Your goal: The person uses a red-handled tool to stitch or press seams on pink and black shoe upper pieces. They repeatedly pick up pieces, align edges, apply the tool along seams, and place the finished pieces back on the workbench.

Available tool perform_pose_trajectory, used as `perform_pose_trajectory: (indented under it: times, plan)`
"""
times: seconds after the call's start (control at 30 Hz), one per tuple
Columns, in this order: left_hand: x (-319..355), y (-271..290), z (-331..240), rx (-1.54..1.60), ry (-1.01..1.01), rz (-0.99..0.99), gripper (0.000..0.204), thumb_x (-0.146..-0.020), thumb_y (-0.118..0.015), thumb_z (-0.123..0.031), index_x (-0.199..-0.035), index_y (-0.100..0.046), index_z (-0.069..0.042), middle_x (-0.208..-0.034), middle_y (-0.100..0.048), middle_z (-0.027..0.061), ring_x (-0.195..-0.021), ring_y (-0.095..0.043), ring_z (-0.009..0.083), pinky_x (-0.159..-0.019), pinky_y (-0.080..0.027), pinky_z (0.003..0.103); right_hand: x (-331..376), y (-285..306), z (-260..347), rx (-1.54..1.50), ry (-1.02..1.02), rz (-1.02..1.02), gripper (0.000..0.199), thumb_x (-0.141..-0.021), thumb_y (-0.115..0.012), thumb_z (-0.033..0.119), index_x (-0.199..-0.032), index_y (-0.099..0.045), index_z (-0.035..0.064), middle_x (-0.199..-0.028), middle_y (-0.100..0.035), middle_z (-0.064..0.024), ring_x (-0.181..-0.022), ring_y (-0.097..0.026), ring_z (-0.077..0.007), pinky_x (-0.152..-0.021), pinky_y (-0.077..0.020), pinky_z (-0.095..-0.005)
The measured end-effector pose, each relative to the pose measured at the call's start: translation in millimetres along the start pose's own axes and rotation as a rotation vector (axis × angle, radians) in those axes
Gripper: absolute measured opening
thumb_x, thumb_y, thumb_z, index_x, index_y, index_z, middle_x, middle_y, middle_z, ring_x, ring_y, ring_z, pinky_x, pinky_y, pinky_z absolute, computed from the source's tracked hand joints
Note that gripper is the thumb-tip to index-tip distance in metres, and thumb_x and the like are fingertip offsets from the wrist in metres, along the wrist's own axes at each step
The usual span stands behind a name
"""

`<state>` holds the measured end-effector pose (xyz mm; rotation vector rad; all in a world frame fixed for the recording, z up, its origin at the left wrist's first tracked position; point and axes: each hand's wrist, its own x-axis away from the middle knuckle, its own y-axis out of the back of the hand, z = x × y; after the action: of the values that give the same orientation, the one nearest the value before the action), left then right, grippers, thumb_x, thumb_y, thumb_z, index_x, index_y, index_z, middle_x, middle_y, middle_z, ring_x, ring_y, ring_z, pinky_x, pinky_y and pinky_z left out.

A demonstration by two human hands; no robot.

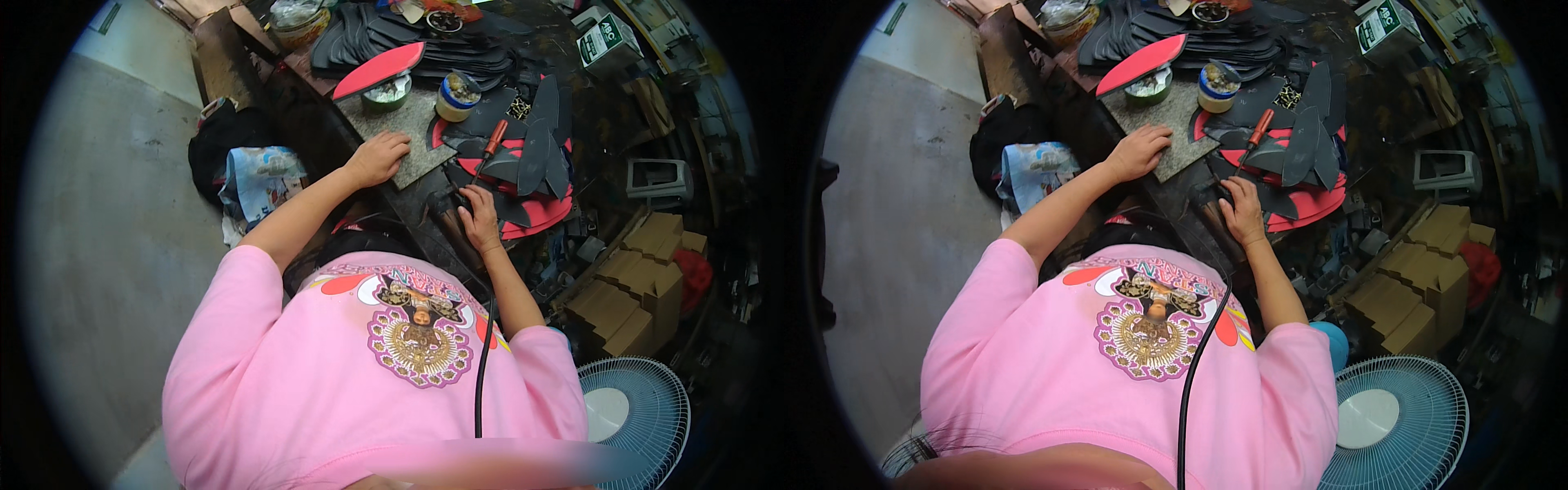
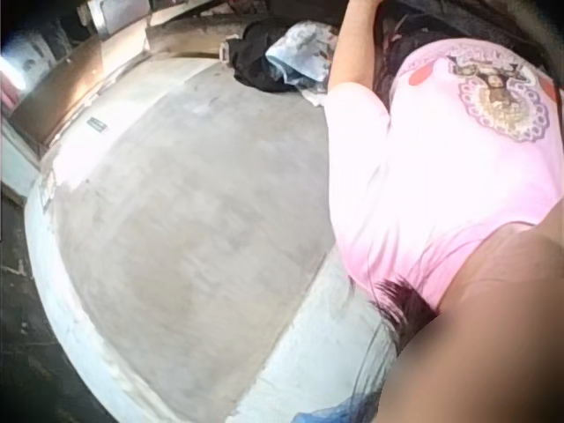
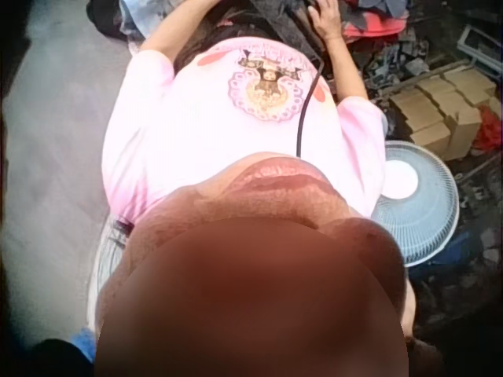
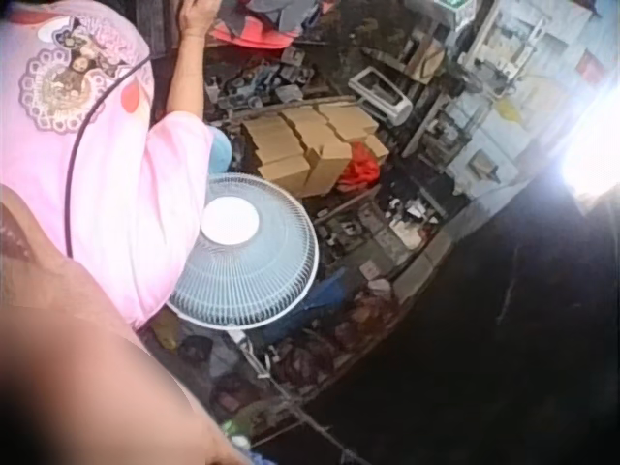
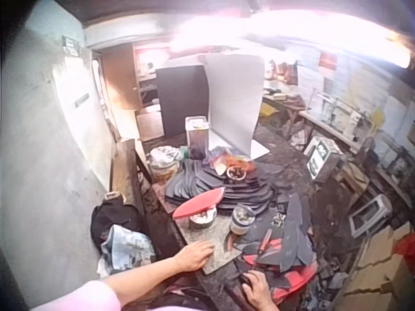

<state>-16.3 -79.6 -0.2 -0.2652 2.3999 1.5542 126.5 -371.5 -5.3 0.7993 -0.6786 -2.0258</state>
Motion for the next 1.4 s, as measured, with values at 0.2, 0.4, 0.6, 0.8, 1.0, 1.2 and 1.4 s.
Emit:
perform_pose_trajectory:
  times: [0.2,0.4,0.6,0.8,1.0,1.2,1.4]
  plan:
    - [48,47,-40,0.065,0.221,0.083,0.024,-0.086,-0.067,-0.012,-0.109,-0.063,-0.01,-0.125,-0.063,0.0078,-0.132,-0.05,0.0296,-0.116,-0.029,0.054,-1,-6,-4,0.011,0.026,-0.021,0.036,-0.086,-0.064,0.014,-0.12,-0.06,0.0044,-0.122,-0.058,-0.017,-0.116,-0.053,-0.0373,-0.101,-0.0431,-0.0432]
    - [96,112,-71,0.023,0.367,0.272,0.028,-0.085,-0.069,-0.015,-0.112,-0.063,-0.007,-0.117,-0.064,0.0111,-0.118,-0.056,0.0314,-0.104,-0.042,0.044,-2,-8,-6,0.01,0.031,-0.04,0.035,-0.086,-0.065,0.015,-0.119,-0.061,0.0047,-0.121,-0.059,-0.0162,-0.116,-0.054,-0.0366,-0.1,-0.0439,-0.0428]
    - [122,160,-96,-0.036,0.496,0.272,0.034,-0.086,-0.068,-0.018,-0.117,-0.063,-0.006,-0.114,-0.066,0.0122,-0.111,-0.059,0.0312,-0.099,-0.044,0.042,0,-10,-4,0.013,0.024,-0.041,0.034,-0.088,-0.063,0.015,-0.12,-0.061,0.0041,-0.122,-0.058,-0.0167,-0.117,-0.053,-0.0363,-0.101,-0.043,-0.0419]
    - [137,177,-110,-0.067,0.627,0.225,0.036,-0.086,-0.069,-0.017,-0.119,-0.062,-0.005,-0.112,-0.067,0.0145,-0.107,-0.061,0.0338,-0.096,-0.046,0.043,-1,-12,-5,0.031,0.011,-0.025,0.035,-0.088,-0.063,0.016,-0.121,-0.06,0.0039,-0.123,-0.058,-0.0171,-0.117,-0.053,-0.0363,-0.101,-0.0425,-0.0417]
    - [142,169,-114,0.002,0.69,0.201,0.037,-0.088,-0.067,-0.018,-0.122,-0.06,-0.004,-0.117,-0.065,0.0154,-0.111,-0.059,0.0348,-0.097,-0.045,0.043,-3,-11,-4,0.036,0.031,-0.031,0.035,-0.085,-0.065,0.015,-0.118,-0.06,0.0041,-0.12,-0.058,-0.017,-0.114,-0.054,-0.0371,-0.1,-0.0437,-0.0429]
    - [132,163,-107,0.013,0.713,0.243,0.04,-0.088,-0.067,-0.018,-0.124,-0.059,-0.005,-0.12,-0.064,0.0153,-0.115,-0.058,0.0343,-0.099,-0.044,0.042,-3,-12,-7,0.027,0.014,-0.017,0.035,-0.086,-0.065,0.015,-0.119,-0.061,0.0044,-0.12,-0.058,-0.0169,-0.116,-0.053,-0.0371,-0.101,-0.0432,-0.0437]
    - [94,153,-105,0.035,0.571,0.3,0.041,-0.088,-0.068,-0.019,-0.125,-0.059,-0.006,-0.122,-0.064,0.0145,-0.115,-0.057,0.0343,-0.1,-0.044,0.042,-7,-11,-10,0.001,0.025,-0.045,0.032,-0.085,-0.066,0.015,-0.115,-0.062,0.0038,-0.117,-0.059,-0.016,-0.114,-0.054,-0.0364,-0.099,-0.0444,-0.0433]
